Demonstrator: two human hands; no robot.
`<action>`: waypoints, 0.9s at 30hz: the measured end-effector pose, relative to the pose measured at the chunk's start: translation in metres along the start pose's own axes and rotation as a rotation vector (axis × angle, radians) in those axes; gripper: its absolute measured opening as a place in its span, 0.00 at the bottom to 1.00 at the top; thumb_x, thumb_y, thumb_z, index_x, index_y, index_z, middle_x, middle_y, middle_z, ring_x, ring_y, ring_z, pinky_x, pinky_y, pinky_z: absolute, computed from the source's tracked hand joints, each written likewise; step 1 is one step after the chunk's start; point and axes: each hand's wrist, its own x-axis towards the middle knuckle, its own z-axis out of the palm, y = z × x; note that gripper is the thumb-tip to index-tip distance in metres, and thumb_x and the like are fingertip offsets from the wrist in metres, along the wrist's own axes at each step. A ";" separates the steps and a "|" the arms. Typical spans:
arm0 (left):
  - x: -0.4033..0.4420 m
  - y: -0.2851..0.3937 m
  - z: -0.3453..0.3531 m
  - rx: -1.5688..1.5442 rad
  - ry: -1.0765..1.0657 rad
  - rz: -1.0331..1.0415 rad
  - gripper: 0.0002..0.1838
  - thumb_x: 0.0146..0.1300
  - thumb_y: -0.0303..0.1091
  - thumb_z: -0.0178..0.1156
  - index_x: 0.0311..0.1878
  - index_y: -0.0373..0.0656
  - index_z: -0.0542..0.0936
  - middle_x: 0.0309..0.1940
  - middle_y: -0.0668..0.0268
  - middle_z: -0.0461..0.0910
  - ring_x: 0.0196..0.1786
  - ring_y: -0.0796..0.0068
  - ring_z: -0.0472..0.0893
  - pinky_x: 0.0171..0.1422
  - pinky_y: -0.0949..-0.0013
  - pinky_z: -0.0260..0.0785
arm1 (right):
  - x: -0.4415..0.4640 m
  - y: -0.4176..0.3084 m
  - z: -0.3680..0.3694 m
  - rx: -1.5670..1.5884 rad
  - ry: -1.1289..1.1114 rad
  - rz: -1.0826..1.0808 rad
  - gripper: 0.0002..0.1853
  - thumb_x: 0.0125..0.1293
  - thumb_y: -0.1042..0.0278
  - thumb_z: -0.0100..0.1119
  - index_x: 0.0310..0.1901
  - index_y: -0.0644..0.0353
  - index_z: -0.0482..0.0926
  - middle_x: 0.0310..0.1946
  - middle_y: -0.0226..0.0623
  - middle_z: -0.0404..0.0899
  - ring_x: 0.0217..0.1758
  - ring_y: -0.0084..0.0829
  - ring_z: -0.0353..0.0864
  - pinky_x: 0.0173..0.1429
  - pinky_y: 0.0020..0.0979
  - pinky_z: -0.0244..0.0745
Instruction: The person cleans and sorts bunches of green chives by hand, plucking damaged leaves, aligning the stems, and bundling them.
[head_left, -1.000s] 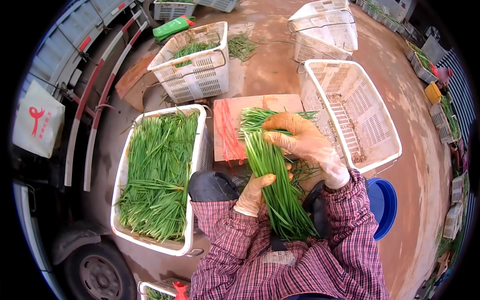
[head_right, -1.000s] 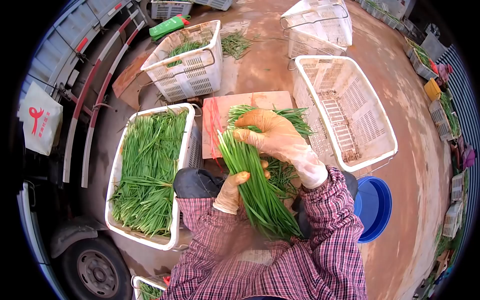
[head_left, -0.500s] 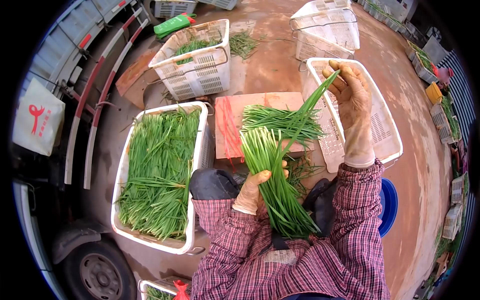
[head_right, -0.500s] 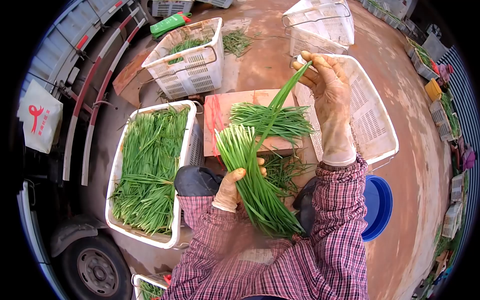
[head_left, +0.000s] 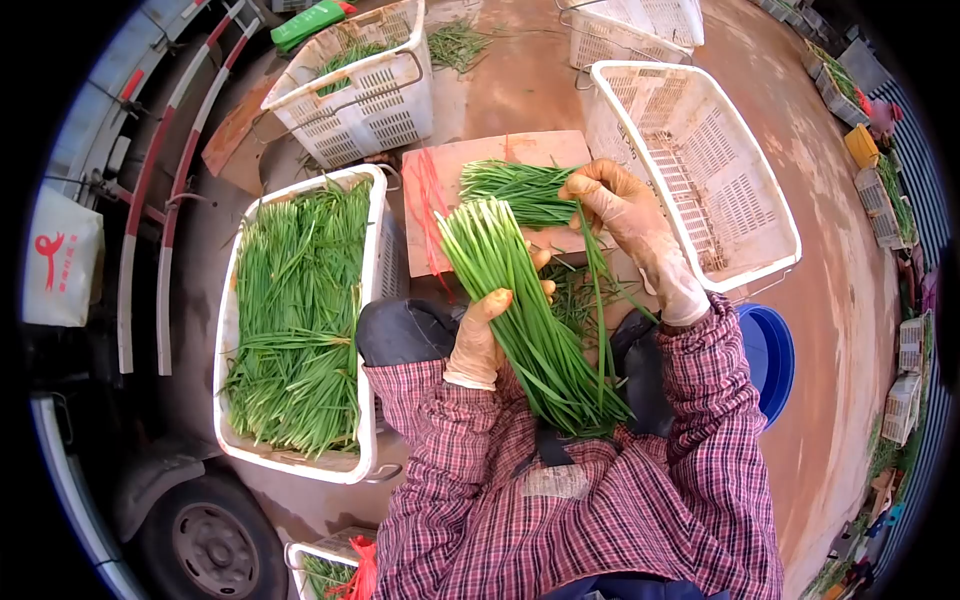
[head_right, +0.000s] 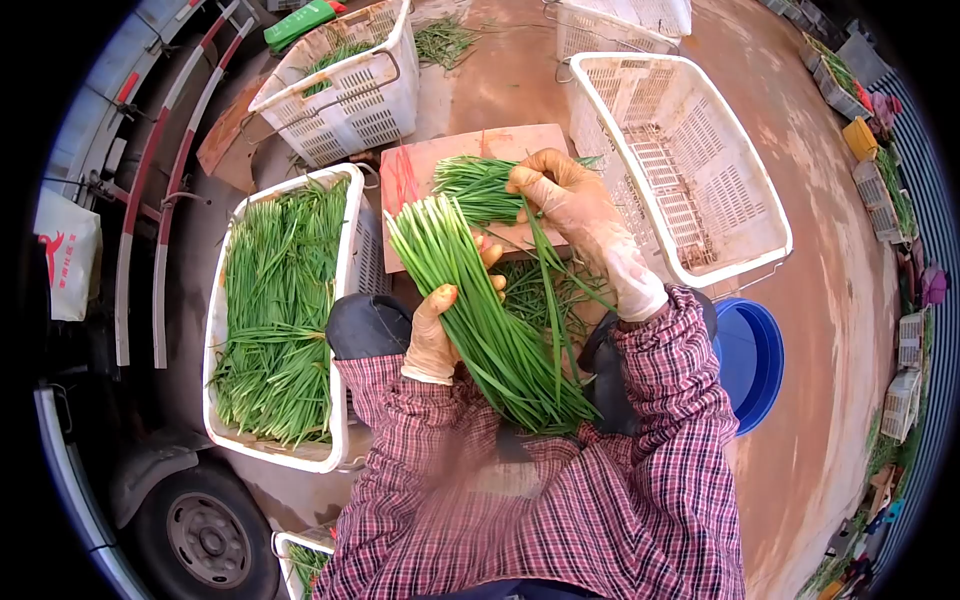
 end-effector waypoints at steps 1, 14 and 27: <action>-0.001 0.001 0.004 0.032 0.014 0.006 0.45 0.60 0.42 0.71 0.79 0.40 0.64 0.68 0.53 0.77 0.63 0.58 0.84 0.66 0.56 0.82 | 0.002 0.008 0.016 -0.025 -0.040 0.040 0.13 0.76 0.56 0.64 0.47 0.58 0.82 0.33 0.28 0.83 0.31 0.18 0.80 0.37 0.23 0.74; 0.007 0.004 0.013 0.165 0.006 -0.033 0.50 0.58 0.46 0.71 0.79 0.36 0.61 0.76 0.52 0.66 0.69 0.62 0.77 0.67 0.56 0.81 | 0.007 0.003 0.059 0.213 -0.150 0.286 0.12 0.75 0.57 0.64 0.46 0.58 0.82 0.26 0.29 0.77 0.20 0.20 0.75 0.18 0.25 0.69; 0.023 0.018 -0.013 -0.039 0.217 0.237 0.36 0.68 0.50 0.66 0.71 0.36 0.72 0.60 0.57 0.81 0.63 0.59 0.81 0.74 0.52 0.72 | 0.013 0.016 0.037 -0.048 -0.126 -0.036 0.24 0.78 0.54 0.60 0.68 0.58 0.79 0.54 0.40 0.87 0.54 0.25 0.84 0.57 0.29 0.80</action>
